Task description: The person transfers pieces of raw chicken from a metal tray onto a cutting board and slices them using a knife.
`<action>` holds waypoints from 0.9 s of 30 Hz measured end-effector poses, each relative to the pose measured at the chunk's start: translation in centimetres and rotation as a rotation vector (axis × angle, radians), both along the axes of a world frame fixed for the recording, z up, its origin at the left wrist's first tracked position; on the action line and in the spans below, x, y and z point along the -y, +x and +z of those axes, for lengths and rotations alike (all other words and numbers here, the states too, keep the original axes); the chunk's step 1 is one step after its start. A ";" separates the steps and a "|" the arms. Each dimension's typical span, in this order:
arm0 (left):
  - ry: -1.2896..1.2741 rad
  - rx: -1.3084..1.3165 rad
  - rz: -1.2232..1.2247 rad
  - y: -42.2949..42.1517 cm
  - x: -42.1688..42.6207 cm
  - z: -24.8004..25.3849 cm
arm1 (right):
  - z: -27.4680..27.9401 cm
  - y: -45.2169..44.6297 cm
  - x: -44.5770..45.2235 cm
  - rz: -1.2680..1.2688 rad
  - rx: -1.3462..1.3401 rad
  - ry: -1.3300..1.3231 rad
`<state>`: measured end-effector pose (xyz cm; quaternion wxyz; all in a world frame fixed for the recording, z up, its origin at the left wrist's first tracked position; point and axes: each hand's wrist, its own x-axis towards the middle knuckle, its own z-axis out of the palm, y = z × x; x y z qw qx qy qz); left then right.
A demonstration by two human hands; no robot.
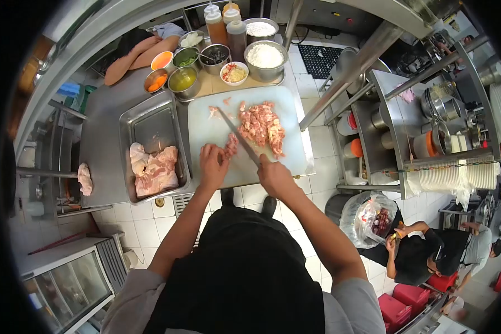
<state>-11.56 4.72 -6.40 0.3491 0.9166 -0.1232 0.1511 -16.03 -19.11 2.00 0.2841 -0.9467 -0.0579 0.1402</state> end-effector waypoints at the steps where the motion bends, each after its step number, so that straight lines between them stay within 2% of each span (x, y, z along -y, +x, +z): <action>1: 0.000 -0.010 0.005 0.2 0.1 0.6 | 0.3 0.0 0.7 -0.028 0.002 -0.019; 4: -0.033 0.198 -0.068 0.7 1.8 2.5 | -0.5 0.4 2.3 -0.053 0.028 -0.048; 7: 0.028 0.149 -0.244 2.4 3.8 2.1 | -1.7 2.1 2.1 -0.023 0.035 -0.052; 12: 0.046 0.146 -0.222 3.0 2.7 -0.4 | -3.3 3.7 4.2 0.032 0.054 -0.113; 18: 0.030 0.145 -0.174 2.2 3.3 0.9 | -2.8 2.6 3.5 0.003 0.094 -0.094; 19: 0.027 0.140 -0.163 2.0 3.4 1.1 | -1.2 2.6 2.5 -0.006 0.024 -0.118; 27: 0.108 0.146 -0.181 2.3 4.3 0.8 | -3.4 1.3 1.0 0.033 0.104 -0.115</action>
